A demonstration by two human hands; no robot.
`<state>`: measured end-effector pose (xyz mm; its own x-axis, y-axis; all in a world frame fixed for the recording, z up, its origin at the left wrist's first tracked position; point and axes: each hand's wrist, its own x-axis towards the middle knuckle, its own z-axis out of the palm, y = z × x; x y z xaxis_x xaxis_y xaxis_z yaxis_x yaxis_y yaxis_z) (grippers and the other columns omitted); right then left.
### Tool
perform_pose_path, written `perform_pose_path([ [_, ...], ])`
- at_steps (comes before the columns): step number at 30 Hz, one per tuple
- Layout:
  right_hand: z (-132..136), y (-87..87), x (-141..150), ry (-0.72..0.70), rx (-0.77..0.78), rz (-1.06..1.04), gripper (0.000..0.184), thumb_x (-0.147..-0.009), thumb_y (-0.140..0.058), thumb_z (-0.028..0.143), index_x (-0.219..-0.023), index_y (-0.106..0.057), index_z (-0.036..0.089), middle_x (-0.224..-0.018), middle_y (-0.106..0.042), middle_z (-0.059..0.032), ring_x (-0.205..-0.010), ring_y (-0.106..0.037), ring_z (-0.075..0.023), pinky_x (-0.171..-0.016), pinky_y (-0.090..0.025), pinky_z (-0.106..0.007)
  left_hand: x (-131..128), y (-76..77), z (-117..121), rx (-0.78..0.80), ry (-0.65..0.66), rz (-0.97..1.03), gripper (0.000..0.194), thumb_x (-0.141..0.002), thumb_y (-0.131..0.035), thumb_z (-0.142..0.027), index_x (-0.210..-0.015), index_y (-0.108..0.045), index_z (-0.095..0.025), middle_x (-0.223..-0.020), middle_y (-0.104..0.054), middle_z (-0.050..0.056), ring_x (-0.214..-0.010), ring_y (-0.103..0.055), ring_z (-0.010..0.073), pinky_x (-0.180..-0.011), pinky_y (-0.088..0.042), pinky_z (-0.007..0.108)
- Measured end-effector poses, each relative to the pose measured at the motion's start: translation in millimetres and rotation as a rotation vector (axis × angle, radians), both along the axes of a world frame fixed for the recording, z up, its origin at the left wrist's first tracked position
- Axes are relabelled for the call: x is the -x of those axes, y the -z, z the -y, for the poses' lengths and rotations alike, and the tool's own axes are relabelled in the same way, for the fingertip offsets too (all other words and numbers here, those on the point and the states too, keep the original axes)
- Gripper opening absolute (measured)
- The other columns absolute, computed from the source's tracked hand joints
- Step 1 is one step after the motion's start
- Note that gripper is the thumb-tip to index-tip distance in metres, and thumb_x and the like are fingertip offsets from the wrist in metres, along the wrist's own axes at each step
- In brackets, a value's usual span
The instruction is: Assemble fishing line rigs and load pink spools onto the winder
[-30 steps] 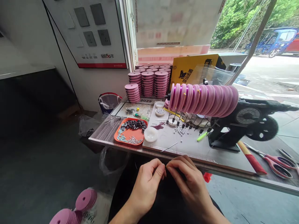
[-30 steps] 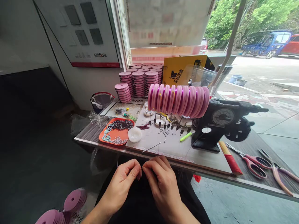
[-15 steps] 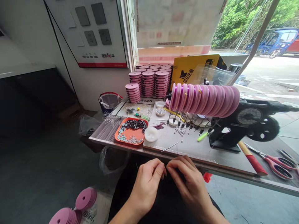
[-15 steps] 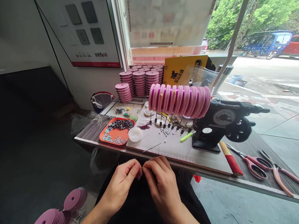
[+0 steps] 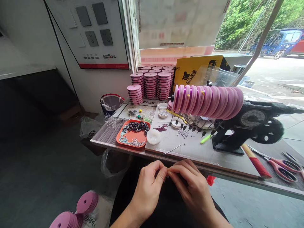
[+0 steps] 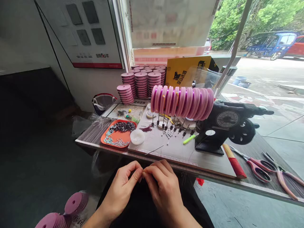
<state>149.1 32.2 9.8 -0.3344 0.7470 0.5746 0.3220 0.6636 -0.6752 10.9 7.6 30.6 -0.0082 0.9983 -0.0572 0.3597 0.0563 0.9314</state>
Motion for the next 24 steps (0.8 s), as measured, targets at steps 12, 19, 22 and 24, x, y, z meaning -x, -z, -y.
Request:
perform_pose_path([
  [12, -5.7, -1.0, -3.1, -0.065, 0.088, -0.040, 0.011, -0.087, -0.050, 0.014, -0.078, -0.056, 0.019, -0.071, -0.057, -0.0017, -0.066, -0.053, -0.0153, -0.058, -0.044, -0.024, 17.1, 5.8, -1.2, 0.015, 0.057, 0.156, 0.041, -0.089, -0.031, -0.042, -0.072, -0.058, -0.016, -0.062, -0.052, 0.000, -0.062, -0.046, 0.0132, -0.062, -0.036, 0.024],
  [19, -7.1, 1.9, 0.6, -0.085, 0.024, 0.009, 0.007, -0.086, -0.050, 0.016, -0.084, -0.056, 0.019, -0.077, -0.057, -0.0028, -0.072, -0.054, -0.0157, -0.061, -0.046, -0.024, 21.1, -0.7, 9.5, 0.027, 0.005, 0.004, 0.029, -0.086, -0.041, -0.040, -0.069, -0.049, -0.018, -0.065, -0.048, -0.002, -0.064, -0.044, 0.0118, -0.061, -0.036, 0.022],
  [22, -8.2, 2.5, 1.8, -0.105, -0.090, 0.105, 0.007, -0.084, -0.054, 0.018, -0.091, -0.057, 0.019, -0.084, -0.059, -0.0054, -0.078, -0.054, -0.0183, -0.065, -0.047, -0.027, 19.7, -1.7, 13.2, -0.003, -0.019, -0.113, 0.027, -0.086, -0.041, -0.036, -0.068, -0.050, -0.018, -0.067, -0.051, -0.001, -0.064, -0.046, 0.0120, -0.061, -0.036, 0.022],
  [24, -9.6, 3.3, 3.3, -0.146, -0.122, 0.154, 0.005, -0.084, -0.054, 0.016, -0.087, -0.057, 0.019, -0.082, -0.059, -0.0052, -0.075, -0.054, -0.0181, -0.064, -0.047, -0.028, 19.6, -2.9, 16.2, -0.027, -0.023, -0.182, 0.026, -0.086, -0.041, -0.034, -0.068, -0.051, -0.017, -0.070, -0.054, 0.000, -0.066, -0.048, 0.0128, -0.063, -0.036, 0.023],
])
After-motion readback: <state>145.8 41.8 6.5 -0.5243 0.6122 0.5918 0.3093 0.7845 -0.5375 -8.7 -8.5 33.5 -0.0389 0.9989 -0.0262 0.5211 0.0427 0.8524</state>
